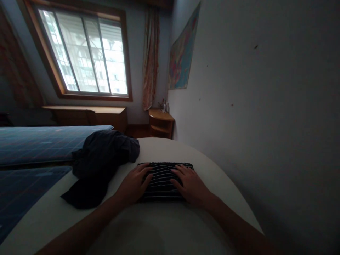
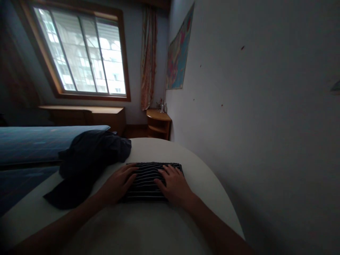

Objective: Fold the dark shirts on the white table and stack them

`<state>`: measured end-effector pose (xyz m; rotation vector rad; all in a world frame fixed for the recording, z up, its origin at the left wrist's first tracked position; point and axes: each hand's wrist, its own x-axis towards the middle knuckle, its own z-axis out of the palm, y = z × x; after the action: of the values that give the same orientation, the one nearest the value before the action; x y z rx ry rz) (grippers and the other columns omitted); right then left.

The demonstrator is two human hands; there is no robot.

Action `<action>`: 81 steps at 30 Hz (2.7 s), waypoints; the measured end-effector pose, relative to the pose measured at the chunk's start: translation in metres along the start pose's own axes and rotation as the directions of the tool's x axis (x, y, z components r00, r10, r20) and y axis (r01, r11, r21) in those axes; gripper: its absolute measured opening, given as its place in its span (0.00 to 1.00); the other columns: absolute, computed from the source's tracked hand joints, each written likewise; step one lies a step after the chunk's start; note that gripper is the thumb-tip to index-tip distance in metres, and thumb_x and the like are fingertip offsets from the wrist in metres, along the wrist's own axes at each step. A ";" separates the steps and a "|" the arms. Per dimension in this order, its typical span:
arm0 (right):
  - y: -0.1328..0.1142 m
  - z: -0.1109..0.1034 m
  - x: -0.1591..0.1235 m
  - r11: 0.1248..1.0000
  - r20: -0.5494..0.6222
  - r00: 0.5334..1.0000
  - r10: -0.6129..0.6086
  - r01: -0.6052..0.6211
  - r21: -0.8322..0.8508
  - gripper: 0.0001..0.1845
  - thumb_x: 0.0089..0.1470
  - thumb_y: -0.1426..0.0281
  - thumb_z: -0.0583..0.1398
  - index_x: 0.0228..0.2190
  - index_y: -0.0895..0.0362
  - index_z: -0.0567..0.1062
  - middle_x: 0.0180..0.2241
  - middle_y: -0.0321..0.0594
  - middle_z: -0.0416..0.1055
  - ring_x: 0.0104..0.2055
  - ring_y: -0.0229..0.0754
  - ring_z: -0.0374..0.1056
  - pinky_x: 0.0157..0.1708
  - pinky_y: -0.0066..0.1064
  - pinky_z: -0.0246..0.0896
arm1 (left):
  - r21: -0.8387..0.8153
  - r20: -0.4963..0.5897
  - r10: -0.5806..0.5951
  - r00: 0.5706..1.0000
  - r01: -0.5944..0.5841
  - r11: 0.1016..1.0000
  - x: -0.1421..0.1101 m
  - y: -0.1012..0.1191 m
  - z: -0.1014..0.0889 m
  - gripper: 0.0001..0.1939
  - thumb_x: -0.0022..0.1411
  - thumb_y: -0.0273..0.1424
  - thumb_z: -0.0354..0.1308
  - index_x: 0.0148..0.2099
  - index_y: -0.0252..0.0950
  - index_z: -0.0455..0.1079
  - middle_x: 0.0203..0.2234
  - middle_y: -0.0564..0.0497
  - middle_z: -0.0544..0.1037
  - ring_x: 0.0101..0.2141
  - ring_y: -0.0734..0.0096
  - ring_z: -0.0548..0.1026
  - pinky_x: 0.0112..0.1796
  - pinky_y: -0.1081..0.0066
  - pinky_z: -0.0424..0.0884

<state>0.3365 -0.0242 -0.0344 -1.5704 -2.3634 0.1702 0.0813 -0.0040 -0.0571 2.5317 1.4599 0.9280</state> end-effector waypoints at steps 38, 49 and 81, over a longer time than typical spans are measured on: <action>-0.024 0.011 0.002 0.848 0.149 0.835 -0.529 0.527 0.058 0.40 0.57 0.47 0.56 0.66 0.46 0.55 0.69 0.40 0.48 0.71 0.53 0.37 0.67 0.55 0.26 | -0.225 0.003 -0.382 0.924 0.373 0.900 0.034 -0.069 0.038 0.27 0.68 0.43 0.40 0.57 0.32 0.70 0.56 0.42 0.73 0.57 0.58 0.70 0.58 0.62 0.62; -0.045 0.052 0.024 0.931 0.136 0.928 -0.348 0.359 -0.064 0.25 0.66 0.56 0.50 0.63 0.39 0.59 0.67 0.38 0.53 0.70 0.61 0.40 0.63 0.64 0.36 | -0.389 -0.088 -0.473 0.877 0.407 0.826 0.035 -0.074 0.032 0.29 0.68 0.39 0.34 0.53 0.30 0.71 0.52 0.43 0.77 0.55 0.63 0.72 0.57 0.65 0.64; 0.078 0.058 0.159 0.811 -0.113 0.833 0.542 -0.554 -0.190 0.27 0.66 0.58 0.45 0.65 0.45 0.58 0.67 0.45 0.52 0.67 0.70 0.43 0.60 0.63 0.29 | 0.114 0.023 -0.208 0.978 0.204 0.972 0.020 -0.064 0.052 0.21 0.69 0.34 0.48 0.58 0.29 0.67 0.58 0.37 0.70 0.59 0.56 0.66 0.61 0.59 0.59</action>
<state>0.3297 0.1564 -0.0811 -2.3050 -1.8672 -0.0129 0.0669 0.0587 -0.1125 2.3948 1.7691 0.7876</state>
